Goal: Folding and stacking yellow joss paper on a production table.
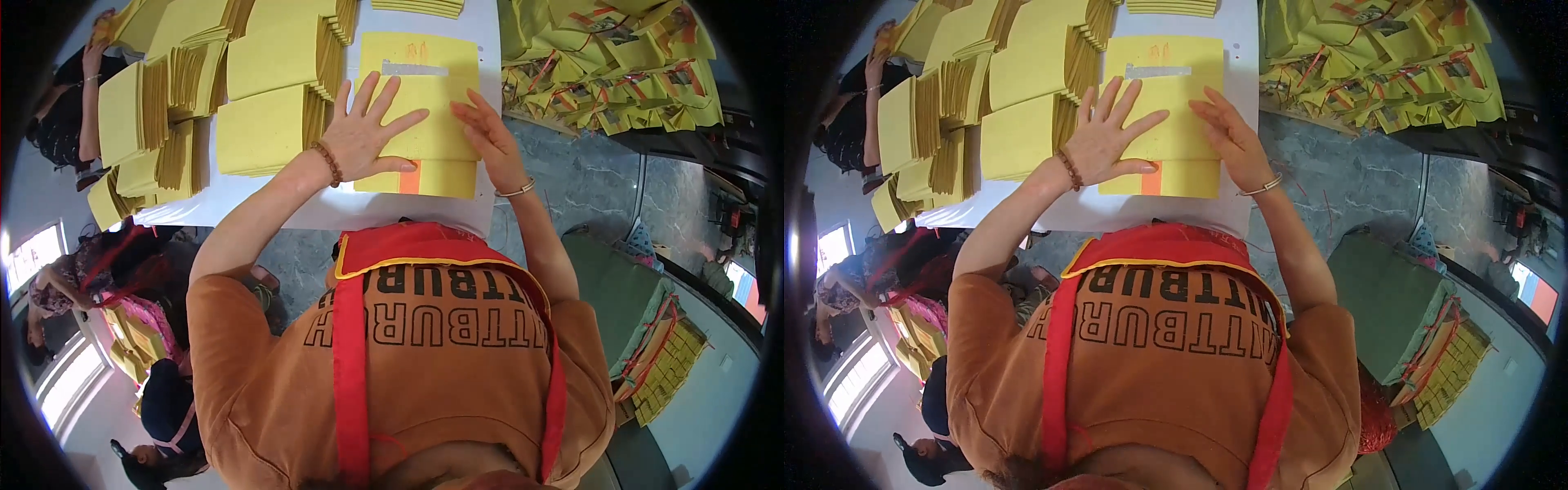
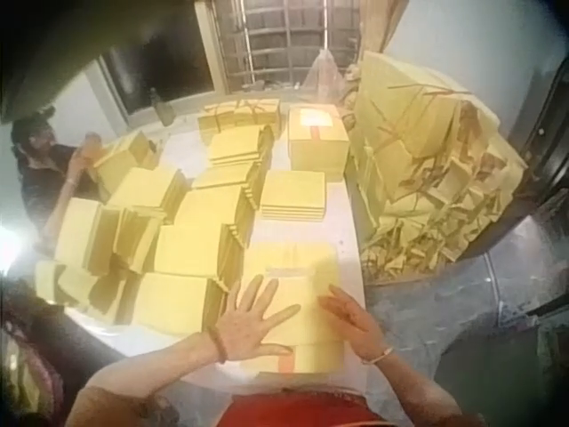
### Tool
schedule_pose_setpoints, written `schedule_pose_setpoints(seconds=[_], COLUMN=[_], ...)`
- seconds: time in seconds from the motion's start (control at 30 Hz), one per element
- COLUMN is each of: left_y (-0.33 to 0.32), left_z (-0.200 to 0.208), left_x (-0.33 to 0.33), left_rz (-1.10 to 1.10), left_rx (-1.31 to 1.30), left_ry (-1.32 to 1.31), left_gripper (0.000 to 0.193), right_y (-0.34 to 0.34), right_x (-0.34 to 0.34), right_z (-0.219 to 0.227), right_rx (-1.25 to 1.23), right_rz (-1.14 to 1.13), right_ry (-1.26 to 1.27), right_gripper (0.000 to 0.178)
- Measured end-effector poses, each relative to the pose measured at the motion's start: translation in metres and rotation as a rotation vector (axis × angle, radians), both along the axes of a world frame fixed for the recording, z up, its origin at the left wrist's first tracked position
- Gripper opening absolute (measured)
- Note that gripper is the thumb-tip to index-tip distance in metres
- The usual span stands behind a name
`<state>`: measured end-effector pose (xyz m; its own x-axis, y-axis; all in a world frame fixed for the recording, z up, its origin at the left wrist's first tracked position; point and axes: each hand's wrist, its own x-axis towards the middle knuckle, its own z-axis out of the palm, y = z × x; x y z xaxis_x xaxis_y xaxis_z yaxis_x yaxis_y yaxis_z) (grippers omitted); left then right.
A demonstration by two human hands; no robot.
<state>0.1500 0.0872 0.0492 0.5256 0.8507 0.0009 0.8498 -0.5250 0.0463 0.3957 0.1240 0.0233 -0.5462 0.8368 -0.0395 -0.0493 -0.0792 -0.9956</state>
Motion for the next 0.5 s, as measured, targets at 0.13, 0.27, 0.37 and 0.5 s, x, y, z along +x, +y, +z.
schedule_pose_setpoints(seconds=[0.13, 0.27, 0.37, 0.5], left_y=[-0.001, -0.004, -0.011, -0.005], left_z=[0.004, -0.001, 0.004, 0.025], left_x=[0.001, 0.015, 0.026, 0.024], left_rz=[-0.077, -0.258, -0.141, -0.045], left_rx=[0.191, 0.362, 0.359, 0.39], left_ry=[-0.004, 0.043, -0.033, -0.171], left_gripper=[0.073, 0.058, 0.06, 0.061], right_y=[0.007, 0.016, 0.02, 0.017], right_x=[-0.002, 0.002, 0.003, -0.006], right_z=[0.006, 0.005, 0.012, 0.054], right_rx=[-0.116, -0.183, -0.186, 0.072], right_rz=[-0.054, -0.069, -0.125, -0.439], right_ry=[0.14, 0.092, 0.029, -0.048], right_gripper=[0.054, 0.055, 0.056, 0.055])
